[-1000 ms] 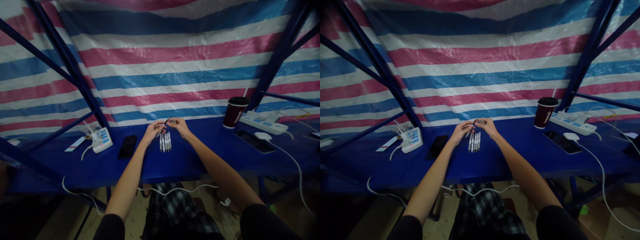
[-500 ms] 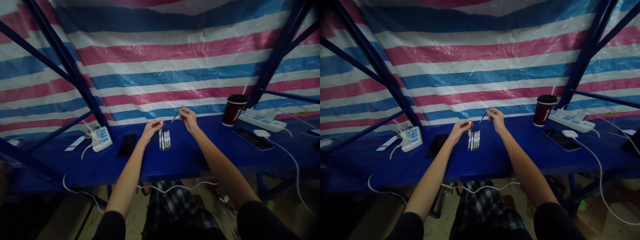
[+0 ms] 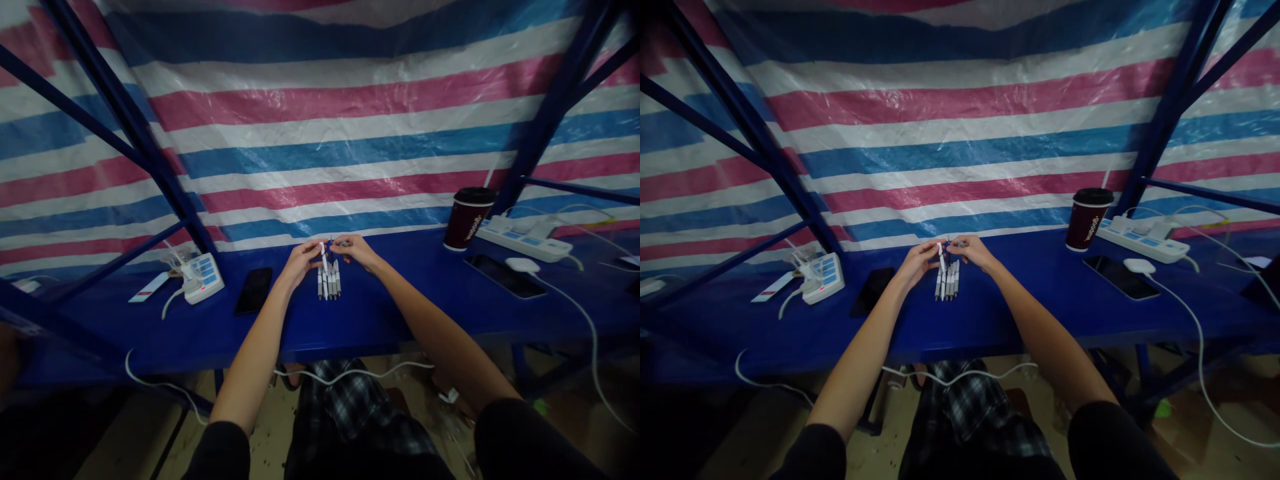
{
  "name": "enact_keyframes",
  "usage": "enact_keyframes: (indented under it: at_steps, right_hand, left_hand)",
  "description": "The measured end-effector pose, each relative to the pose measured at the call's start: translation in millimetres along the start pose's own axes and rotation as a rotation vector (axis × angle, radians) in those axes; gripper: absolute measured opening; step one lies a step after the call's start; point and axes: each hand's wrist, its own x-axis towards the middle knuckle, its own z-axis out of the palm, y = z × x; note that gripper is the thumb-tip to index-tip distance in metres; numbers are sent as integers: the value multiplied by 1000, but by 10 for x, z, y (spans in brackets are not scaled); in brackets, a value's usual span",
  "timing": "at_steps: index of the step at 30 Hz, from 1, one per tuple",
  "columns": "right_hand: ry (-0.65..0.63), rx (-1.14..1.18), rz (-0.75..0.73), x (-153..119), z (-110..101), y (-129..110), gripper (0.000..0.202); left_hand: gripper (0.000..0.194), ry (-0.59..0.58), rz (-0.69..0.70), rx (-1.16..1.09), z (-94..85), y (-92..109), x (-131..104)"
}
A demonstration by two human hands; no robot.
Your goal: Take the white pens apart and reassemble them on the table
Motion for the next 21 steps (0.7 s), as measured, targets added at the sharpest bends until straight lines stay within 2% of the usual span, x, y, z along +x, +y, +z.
enact_keyframes:
  at_steps: [14,21]
  right_hand:
    - [-50,7,24,-21,57,-39,41]
    - [-56,-14,8,10,49,42,42]
  left_hand:
    - [40,-9,-15,-18,2,-29,6]
    - [41,-22,-9,-26,-8,-25,-1]
